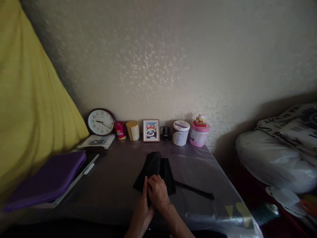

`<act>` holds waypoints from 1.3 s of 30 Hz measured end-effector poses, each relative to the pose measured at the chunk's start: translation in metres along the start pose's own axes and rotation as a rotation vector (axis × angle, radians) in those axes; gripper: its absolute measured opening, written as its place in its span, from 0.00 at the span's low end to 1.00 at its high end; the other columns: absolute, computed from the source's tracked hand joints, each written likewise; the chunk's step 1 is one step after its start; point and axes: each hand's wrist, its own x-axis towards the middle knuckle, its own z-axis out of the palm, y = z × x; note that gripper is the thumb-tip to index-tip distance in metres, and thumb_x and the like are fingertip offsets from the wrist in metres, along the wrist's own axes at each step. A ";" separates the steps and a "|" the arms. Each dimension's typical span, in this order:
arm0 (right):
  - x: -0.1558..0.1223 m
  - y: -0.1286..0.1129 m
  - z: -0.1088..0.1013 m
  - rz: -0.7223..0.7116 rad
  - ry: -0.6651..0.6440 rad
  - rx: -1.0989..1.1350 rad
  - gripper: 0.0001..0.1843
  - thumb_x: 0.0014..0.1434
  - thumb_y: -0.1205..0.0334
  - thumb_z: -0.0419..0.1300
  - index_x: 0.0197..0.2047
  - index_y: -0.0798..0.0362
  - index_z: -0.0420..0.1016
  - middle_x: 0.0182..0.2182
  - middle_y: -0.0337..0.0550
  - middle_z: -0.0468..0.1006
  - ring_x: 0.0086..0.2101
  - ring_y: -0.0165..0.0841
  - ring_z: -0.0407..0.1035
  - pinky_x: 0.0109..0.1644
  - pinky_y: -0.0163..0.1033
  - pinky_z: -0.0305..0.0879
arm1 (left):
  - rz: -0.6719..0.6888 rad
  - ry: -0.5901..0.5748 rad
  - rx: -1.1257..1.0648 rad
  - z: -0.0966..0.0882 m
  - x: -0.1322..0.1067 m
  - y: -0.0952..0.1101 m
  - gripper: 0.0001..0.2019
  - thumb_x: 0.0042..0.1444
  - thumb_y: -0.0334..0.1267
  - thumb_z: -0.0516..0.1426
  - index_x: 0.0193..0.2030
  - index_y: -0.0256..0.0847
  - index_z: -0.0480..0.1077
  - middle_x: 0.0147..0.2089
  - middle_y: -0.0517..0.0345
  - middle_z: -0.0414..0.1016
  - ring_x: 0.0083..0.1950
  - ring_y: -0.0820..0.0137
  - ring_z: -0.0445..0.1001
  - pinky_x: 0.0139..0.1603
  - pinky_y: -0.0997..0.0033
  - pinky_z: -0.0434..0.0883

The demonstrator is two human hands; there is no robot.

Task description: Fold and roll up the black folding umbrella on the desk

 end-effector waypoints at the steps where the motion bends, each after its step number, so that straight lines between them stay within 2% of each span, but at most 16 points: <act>1: -0.001 0.000 -0.002 -0.021 -0.007 0.006 0.09 0.55 0.68 0.52 0.30 0.49 0.73 0.31 0.41 0.73 0.34 0.34 0.65 0.38 0.39 0.60 | 0.000 -0.009 -0.004 0.001 0.001 -0.003 0.40 0.51 0.35 0.49 0.65 0.34 0.28 0.48 0.47 0.73 0.40 0.68 0.75 0.37 0.75 0.67; 7: -0.013 0.013 -0.019 -0.261 -0.042 0.282 0.11 0.58 0.67 0.50 0.35 0.48 0.74 0.36 0.38 0.75 0.38 0.30 0.66 0.47 0.39 0.60 | -0.015 -0.004 -0.020 0.003 0.005 -0.013 0.35 0.52 0.38 0.49 0.64 0.32 0.38 0.56 0.44 0.66 0.51 0.68 0.70 0.48 0.74 0.65; 11: -0.011 0.036 -0.026 -0.229 0.023 0.415 0.13 0.62 0.64 0.47 0.44 0.49 0.71 0.40 0.40 0.75 0.43 0.29 0.66 0.49 0.38 0.61 | -0.024 0.033 0.032 0.005 0.004 -0.010 0.31 0.55 0.41 0.46 0.64 0.33 0.41 0.58 0.44 0.64 0.54 0.67 0.67 0.52 0.70 0.63; 13: -0.004 0.046 -0.022 -0.226 0.060 0.388 0.14 0.62 0.64 0.47 0.46 0.49 0.70 0.44 0.42 0.74 0.48 0.31 0.64 0.52 0.40 0.60 | -0.015 0.054 0.058 0.006 0.004 -0.009 0.31 0.56 0.42 0.45 0.64 0.32 0.42 0.58 0.43 0.63 0.55 0.67 0.66 0.53 0.70 0.63; 16: 0.013 0.056 -0.007 -0.282 0.032 0.308 0.14 0.61 0.63 0.48 0.48 0.49 0.69 0.50 0.44 0.70 0.54 0.33 0.58 0.57 0.45 0.55 | 0.003 0.069 0.079 0.009 0.005 -0.011 0.31 0.55 0.41 0.45 0.63 0.28 0.44 0.60 0.41 0.59 0.57 0.66 0.65 0.54 0.70 0.62; 19: 0.035 0.062 0.008 -0.308 -0.003 0.220 0.15 0.61 0.62 0.48 0.49 0.49 0.69 0.51 0.44 0.70 0.56 0.34 0.56 0.59 0.49 0.50 | 0.019 0.077 0.074 0.010 0.006 -0.015 0.31 0.56 0.41 0.45 0.63 0.28 0.44 0.62 0.42 0.56 0.59 0.67 0.62 0.56 0.70 0.60; 22: 0.062 0.069 0.018 -0.296 -0.022 0.132 0.15 0.62 0.63 0.47 0.49 0.48 0.70 0.50 0.42 0.71 0.55 0.33 0.56 0.59 0.48 0.47 | -0.007 0.054 0.072 0.010 0.006 -0.015 0.30 0.57 0.40 0.44 0.64 0.29 0.41 0.60 0.42 0.60 0.57 0.67 0.64 0.55 0.68 0.61; 27: 0.099 0.079 0.027 -0.171 -0.021 0.080 0.16 0.61 0.64 0.47 0.48 0.46 0.70 0.51 0.39 0.70 0.56 0.32 0.56 0.59 0.47 0.45 | -0.048 0.019 0.033 0.006 0.005 -0.008 0.31 0.56 0.40 0.45 0.64 0.33 0.41 0.59 0.45 0.61 0.57 0.67 0.65 0.54 0.69 0.62; 30: 0.108 0.087 0.029 0.023 0.035 0.150 0.16 0.58 0.64 0.50 0.49 0.48 0.69 0.53 0.41 0.68 0.55 0.34 0.57 0.59 0.44 0.46 | -0.057 -0.003 -0.006 0.004 0.004 -0.006 0.31 0.56 0.40 0.45 0.65 0.34 0.39 0.59 0.45 0.62 0.57 0.67 0.65 0.54 0.68 0.61; 35: 0.091 0.120 0.016 0.329 0.158 0.196 0.19 0.56 0.65 0.48 0.50 0.57 0.69 0.48 0.53 0.71 0.51 0.38 0.62 0.55 0.44 0.53 | -0.054 0.027 -0.052 0.003 0.004 -0.008 0.31 0.56 0.42 0.46 0.64 0.34 0.42 0.59 0.45 0.61 0.59 0.66 0.62 0.57 0.66 0.59; 39: 0.064 0.144 -0.002 0.476 0.195 0.290 0.18 0.55 0.62 0.48 0.44 0.57 0.73 0.42 0.53 0.75 0.44 0.39 0.68 0.49 0.43 0.60 | -0.046 0.059 -0.073 0.004 0.005 -0.015 0.30 0.56 0.43 0.46 0.64 0.33 0.43 0.62 0.44 0.56 0.61 0.65 0.58 0.59 0.64 0.57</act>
